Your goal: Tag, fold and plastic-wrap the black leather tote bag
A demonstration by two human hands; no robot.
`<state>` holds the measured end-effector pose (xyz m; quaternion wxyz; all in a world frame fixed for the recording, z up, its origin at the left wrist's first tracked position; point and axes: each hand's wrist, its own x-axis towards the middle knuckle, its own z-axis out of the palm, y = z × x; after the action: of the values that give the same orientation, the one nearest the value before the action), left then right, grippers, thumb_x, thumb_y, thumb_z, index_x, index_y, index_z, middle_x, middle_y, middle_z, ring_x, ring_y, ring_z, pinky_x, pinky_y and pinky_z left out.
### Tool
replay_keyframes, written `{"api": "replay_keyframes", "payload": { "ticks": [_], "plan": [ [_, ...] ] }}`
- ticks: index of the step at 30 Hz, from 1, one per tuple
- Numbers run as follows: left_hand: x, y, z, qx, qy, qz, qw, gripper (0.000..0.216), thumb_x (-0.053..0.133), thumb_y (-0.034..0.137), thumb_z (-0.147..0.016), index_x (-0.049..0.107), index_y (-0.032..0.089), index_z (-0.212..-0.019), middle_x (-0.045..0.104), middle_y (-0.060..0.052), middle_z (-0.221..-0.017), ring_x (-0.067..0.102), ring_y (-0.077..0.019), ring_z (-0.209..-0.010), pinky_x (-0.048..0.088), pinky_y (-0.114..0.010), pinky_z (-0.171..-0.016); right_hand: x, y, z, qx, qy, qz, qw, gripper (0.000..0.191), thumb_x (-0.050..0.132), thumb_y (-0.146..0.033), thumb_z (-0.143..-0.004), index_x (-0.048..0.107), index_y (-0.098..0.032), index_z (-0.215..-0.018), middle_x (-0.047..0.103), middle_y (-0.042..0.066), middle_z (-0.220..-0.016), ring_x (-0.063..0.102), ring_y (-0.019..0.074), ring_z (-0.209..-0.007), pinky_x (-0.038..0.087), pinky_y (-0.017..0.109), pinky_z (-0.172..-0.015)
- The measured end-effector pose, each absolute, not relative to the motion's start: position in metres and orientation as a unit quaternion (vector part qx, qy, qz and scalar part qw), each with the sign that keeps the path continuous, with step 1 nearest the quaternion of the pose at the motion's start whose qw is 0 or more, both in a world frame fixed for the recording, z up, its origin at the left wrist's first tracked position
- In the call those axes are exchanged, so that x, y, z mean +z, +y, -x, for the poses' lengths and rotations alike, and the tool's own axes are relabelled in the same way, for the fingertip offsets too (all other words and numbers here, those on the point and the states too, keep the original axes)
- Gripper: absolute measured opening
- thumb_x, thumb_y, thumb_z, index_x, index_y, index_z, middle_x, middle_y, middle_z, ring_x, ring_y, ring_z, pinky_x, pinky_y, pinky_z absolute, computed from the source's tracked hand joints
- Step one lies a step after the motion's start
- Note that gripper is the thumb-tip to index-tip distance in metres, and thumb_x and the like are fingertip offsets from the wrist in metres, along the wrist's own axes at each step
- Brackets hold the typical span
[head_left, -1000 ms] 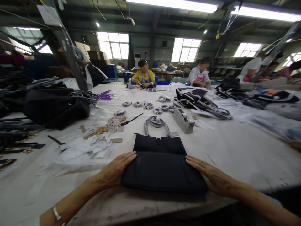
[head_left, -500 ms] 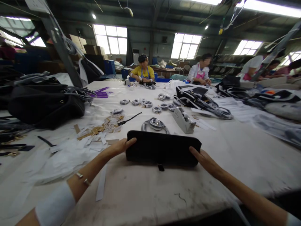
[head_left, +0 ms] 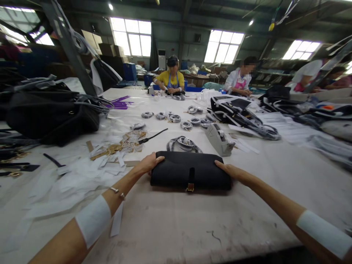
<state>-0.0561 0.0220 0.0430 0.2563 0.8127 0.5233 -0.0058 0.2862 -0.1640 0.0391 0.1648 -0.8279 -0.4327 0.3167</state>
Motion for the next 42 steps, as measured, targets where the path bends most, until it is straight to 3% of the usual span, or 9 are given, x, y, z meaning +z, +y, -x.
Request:
{"api": "replay_keyframes", "payload": {
  "ticks": [5,8,11,17,21,30,37,39,42],
  "plan": [
    [0.054,-0.018,0.067,0.031,0.521,-0.846,0.112,0.048,0.050,0.040,-0.093,0.046,0.013,-0.133,0.063,-0.020,-0.122,0.060,-0.0344,-0.112,0.046,-0.042,-0.091,0.047,-0.171,-0.276,0.420,-0.423,0.798,0.092,0.078,0.027,-0.080,-0.082,0.066,-0.018,-0.053,0.062,0.009,-0.048,0.059,0.0220,-0.045,0.047,0.033,-0.050],
    [0.056,-0.038,0.055,0.058,0.399,-0.915,0.022,0.041,0.046,0.024,-0.095,0.047,0.015,-0.136,0.050,-0.016,-0.141,0.047,-0.0287,-0.129,0.036,-0.040,-0.106,0.045,-0.165,-0.280,0.390,-0.448,0.802,0.069,0.070,0.031,-0.073,-0.085,0.071,-0.019,-0.064,0.060,0.006,-0.046,0.059,0.0215,-0.047,0.048,0.032,-0.055],
    [0.047,-0.050,0.042,0.056,0.341,-0.937,0.055,0.044,0.041,0.037,-0.099,0.048,0.016,-0.136,0.044,-0.012,-0.148,0.038,-0.0242,-0.137,0.027,-0.038,-0.114,0.046,-0.157,-0.286,0.334,-0.471,0.815,0.059,0.063,0.036,-0.068,-0.087,0.072,-0.019,-0.072,0.064,0.006,-0.053,0.064,0.0236,-0.058,0.050,0.034,-0.062],
    [0.033,-0.052,0.041,0.070,0.365,-0.925,0.077,0.057,0.035,0.052,-0.098,0.043,0.018,-0.142,0.038,-0.011,-0.152,0.031,-0.0255,-0.141,0.023,-0.045,-0.116,0.084,-0.172,-0.230,-0.055,-0.606,0.783,0.127,0.049,0.054,-0.053,-0.088,0.063,-0.015,-0.116,0.066,0.019,-0.116,0.054,0.0361,-0.118,0.036,0.052,-0.101],
    [0.032,-0.052,0.042,0.079,0.357,-0.929,0.053,0.054,0.034,0.047,-0.100,0.043,0.015,-0.142,0.038,-0.013,-0.151,0.032,-0.0257,-0.141,0.025,-0.046,-0.115,0.096,-0.183,-0.160,-0.087,-0.815,0.556,0.138,0.054,0.041,-0.049,-0.097,0.042,-0.022,-0.143,0.043,0.007,-0.149,0.034,0.0251,-0.140,0.021,0.047,-0.118],
    [0.028,-0.053,0.048,0.108,0.303,-0.947,0.028,0.048,0.039,0.040,-0.100,0.042,0.019,-0.143,0.044,-0.009,-0.148,0.037,-0.0230,-0.138,0.029,-0.046,-0.114,0.045,-0.116,-0.165,0.097,-0.786,0.608,0.045,0.059,0.029,-0.052,-0.099,0.035,-0.020,-0.147,0.034,0.007,-0.154,0.025,0.0267,-0.144,0.021,0.052,-0.117],
    [0.037,-0.068,0.054,0.086,0.138,-0.987,-0.008,0.077,0.058,0.048,-0.089,0.018,0.029,-0.152,0.023,-0.008,-0.159,0.022,-0.0263,-0.145,0.017,-0.049,-0.117,0.037,-0.118,-0.166,0.081,-0.792,0.602,0.065,0.051,0.031,-0.039,-0.099,0.038,-0.019,-0.146,0.037,0.008,-0.153,0.028,0.0255,-0.143,0.023,0.049,-0.116],
    [0.036,-0.076,0.050,0.072,0.101,-0.992,-0.025,0.082,0.060,0.050,-0.087,0.015,0.029,-0.152,0.024,-0.007,-0.158,0.021,-0.0269,-0.145,0.014,-0.053,-0.117,0.031,-0.118,-0.166,0.105,-0.790,0.594,0.113,0.050,0.041,-0.033,-0.096,0.043,-0.018,-0.143,0.040,0.010,-0.151,0.031,0.0265,-0.142,0.024,0.049,-0.116],
    [0.030,-0.085,0.043,0.084,0.110,-0.990,-0.040,0.083,0.058,0.052,-0.088,0.013,0.024,-0.153,0.029,-0.009,-0.156,0.027,-0.0283,-0.143,0.014,-0.057,-0.116,0.028,-0.113,-0.164,0.159,-0.709,0.603,0.329,0.038,0.054,-0.028,-0.087,0.064,-0.019,-0.122,0.060,0.011,-0.133,0.051,0.0262,-0.128,0.031,0.046,-0.113]
  ]
}}
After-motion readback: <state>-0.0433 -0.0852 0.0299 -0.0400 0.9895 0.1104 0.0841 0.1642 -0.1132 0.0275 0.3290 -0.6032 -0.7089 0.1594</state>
